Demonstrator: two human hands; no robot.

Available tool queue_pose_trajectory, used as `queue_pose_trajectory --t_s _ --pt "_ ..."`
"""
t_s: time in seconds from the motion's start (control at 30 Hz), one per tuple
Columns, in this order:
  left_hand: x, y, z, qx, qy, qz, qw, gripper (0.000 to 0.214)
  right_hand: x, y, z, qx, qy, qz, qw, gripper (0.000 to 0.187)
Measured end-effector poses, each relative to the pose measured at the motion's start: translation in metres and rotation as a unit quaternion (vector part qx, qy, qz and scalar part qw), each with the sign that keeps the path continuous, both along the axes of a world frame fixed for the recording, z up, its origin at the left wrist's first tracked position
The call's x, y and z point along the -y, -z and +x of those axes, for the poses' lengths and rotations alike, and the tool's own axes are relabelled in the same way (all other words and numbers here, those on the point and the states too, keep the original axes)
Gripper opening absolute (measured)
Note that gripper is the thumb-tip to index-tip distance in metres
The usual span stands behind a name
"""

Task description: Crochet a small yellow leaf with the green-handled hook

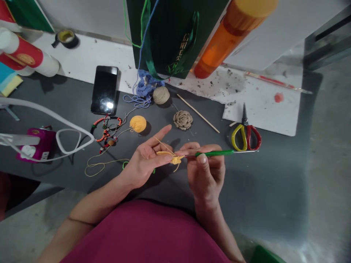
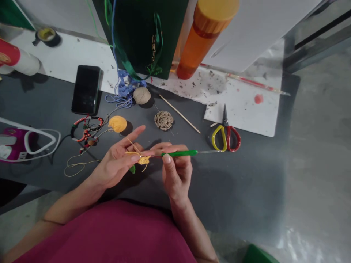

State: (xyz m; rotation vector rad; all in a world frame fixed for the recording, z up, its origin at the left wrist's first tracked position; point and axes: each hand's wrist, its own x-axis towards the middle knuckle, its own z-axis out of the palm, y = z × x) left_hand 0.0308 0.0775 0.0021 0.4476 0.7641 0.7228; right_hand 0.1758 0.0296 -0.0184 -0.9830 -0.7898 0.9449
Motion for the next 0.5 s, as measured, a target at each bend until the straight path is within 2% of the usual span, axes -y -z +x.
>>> queue_pose_trajectory --t_s 0.5 --pt "0.0027 0.0070 0.0039 -0.021 0.015 0.024 0.999 0.078 0.0022 0.0026 0.0033 0.010 0.021 -0.040 0.999 0.009"
